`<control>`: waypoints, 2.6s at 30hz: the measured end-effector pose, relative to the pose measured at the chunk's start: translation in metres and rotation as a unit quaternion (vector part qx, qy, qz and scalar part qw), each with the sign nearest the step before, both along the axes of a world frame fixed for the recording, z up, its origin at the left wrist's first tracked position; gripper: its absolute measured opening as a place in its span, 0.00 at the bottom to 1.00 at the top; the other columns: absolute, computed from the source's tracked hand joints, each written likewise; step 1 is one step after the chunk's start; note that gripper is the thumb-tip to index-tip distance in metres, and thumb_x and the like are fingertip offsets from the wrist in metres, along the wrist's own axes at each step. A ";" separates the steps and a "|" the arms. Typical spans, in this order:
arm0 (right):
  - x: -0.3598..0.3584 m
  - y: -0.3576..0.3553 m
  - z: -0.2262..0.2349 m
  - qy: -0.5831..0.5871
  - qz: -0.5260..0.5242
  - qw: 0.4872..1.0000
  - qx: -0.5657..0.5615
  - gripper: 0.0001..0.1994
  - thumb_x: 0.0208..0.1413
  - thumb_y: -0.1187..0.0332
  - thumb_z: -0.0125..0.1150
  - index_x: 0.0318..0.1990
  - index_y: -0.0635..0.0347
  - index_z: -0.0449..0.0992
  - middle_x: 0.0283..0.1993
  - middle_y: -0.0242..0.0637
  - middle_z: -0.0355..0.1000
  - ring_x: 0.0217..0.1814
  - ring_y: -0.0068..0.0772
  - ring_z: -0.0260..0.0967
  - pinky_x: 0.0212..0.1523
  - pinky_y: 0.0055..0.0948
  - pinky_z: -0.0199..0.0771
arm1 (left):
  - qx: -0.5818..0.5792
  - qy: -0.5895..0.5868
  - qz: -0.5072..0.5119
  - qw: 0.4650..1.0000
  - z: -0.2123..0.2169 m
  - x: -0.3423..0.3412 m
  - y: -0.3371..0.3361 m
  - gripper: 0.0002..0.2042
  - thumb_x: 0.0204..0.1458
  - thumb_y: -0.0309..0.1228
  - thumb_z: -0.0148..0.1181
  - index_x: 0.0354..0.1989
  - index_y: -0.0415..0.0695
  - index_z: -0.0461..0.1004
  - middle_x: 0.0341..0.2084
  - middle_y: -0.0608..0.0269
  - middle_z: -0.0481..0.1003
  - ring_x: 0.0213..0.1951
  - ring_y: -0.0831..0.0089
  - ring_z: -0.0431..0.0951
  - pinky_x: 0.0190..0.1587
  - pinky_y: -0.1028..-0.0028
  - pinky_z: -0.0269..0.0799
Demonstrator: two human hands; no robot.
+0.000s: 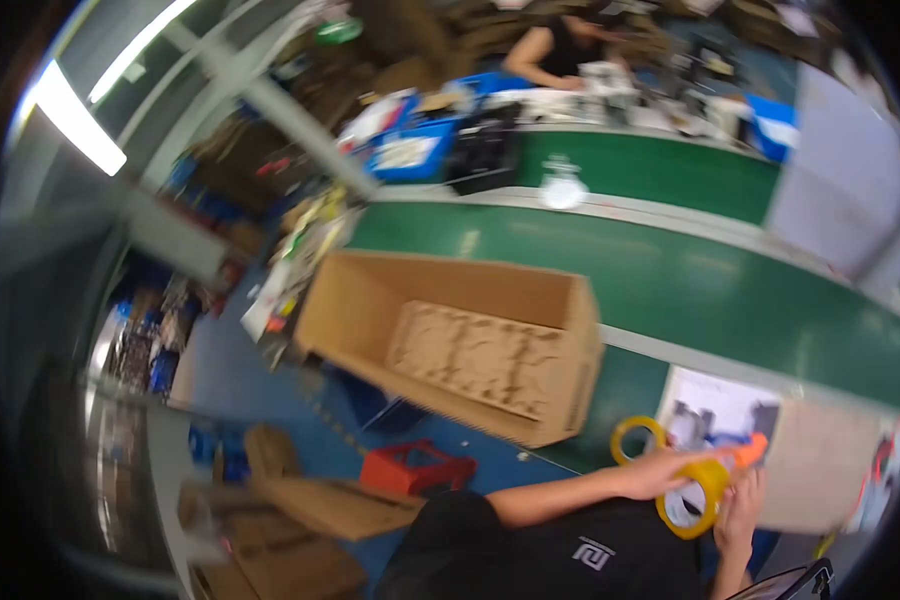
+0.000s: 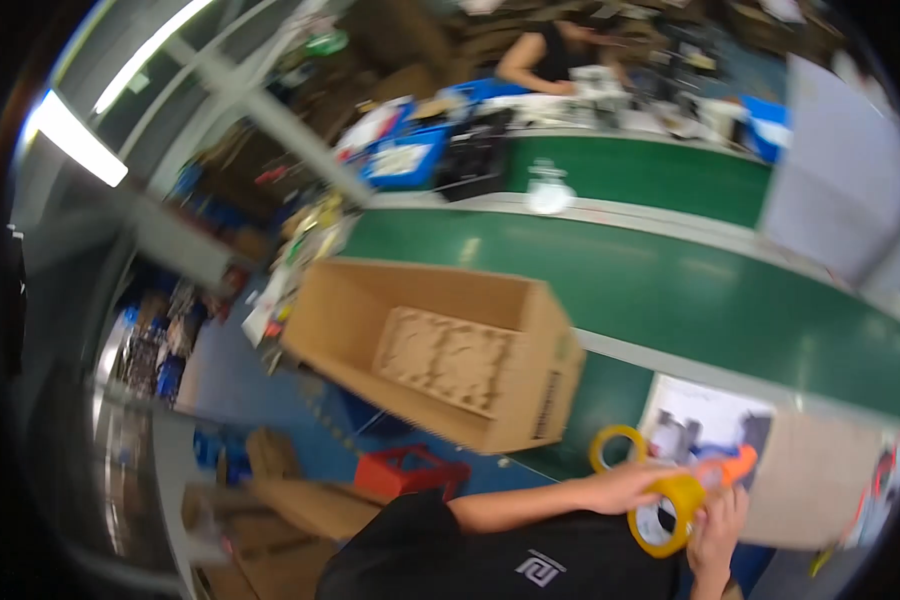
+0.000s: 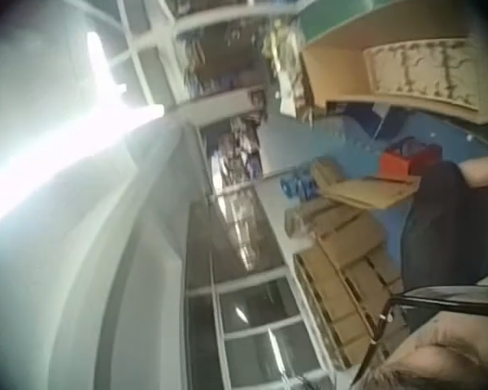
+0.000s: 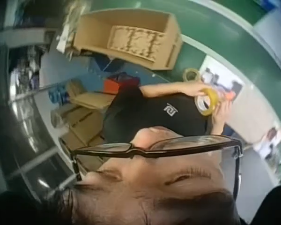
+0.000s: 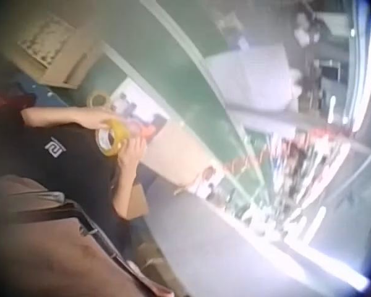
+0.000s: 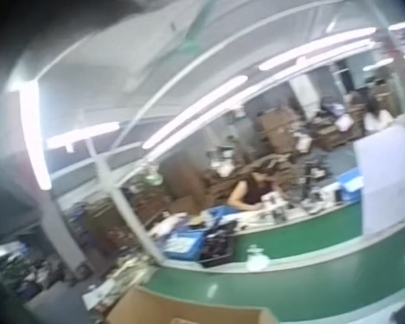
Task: Assembling cardboard boxes and sealing them with packing tape.
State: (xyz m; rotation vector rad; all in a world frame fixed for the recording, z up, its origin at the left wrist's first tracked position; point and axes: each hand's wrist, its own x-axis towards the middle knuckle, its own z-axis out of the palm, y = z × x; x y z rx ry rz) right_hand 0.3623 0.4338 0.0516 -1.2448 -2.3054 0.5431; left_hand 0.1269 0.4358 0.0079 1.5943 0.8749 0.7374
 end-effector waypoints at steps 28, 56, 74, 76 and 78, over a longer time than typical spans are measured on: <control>-0.036 -0.033 -0.059 0.107 0.372 0.878 -0.282 0.07 0.65 0.71 0.45 0.41 0.65 0.69 0.35 0.49 0.65 0.37 0.49 0.64 0.44 0.38 0.67 | -0.059 0.091 0.507 0.855 -0.028 0.076 -0.227 0.23 0.60 0.39 0.53 0.64 0.53 0.65 0.23 0.47 0.77 0.22 0.56 0.78 0.29 0.62 0.72; -0.204 -0.358 -0.229 -0.159 0.408 0.888 -0.137 0.11 0.59 0.65 0.52 0.42 0.64 0.71 0.45 0.52 0.69 0.47 0.51 0.68 0.49 0.46 0.68 | 0.003 -0.142 0.805 0.576 -0.053 -0.028 -0.739 0.18 0.57 0.27 0.58 0.57 0.44 0.73 0.44 0.59 0.80 0.44 0.72 0.78 0.49 0.71 0.73; -0.539 -0.692 -0.350 -0.455 0.368 0.783 -0.213 0.14 0.55 0.68 0.52 0.47 0.64 0.72 0.51 0.54 0.70 0.56 0.50 0.70 0.54 0.44 0.69 | -0.249 -0.060 0.898 0.359 -0.197 -0.255 -1.208 0.18 0.62 0.36 0.56 0.52 0.35 0.71 0.41 0.56 0.76 0.45 0.69 0.74 0.48 0.70 0.69; -0.568 -0.721 -0.343 -0.482 0.357 0.768 -0.222 0.15 0.54 0.68 0.52 0.47 0.64 0.72 0.52 0.54 0.70 0.57 0.50 0.70 0.55 0.44 0.69 | -0.242 -0.042 0.904 0.351 -0.200 -0.299 -1.237 0.18 0.62 0.36 0.56 0.52 0.35 0.71 0.42 0.56 0.76 0.45 0.69 0.74 0.48 0.70 0.69; -0.616 -0.761 -0.319 -0.464 0.267 0.798 -0.276 0.20 0.48 0.67 0.55 0.52 0.57 0.73 0.51 0.50 0.73 0.55 0.44 0.73 0.49 0.43 0.74 | -0.230 -0.019 0.908 0.349 -0.208 -0.351 -1.267 0.18 0.62 0.37 0.56 0.53 0.35 0.71 0.42 0.56 0.76 0.44 0.68 0.75 0.48 0.70 0.70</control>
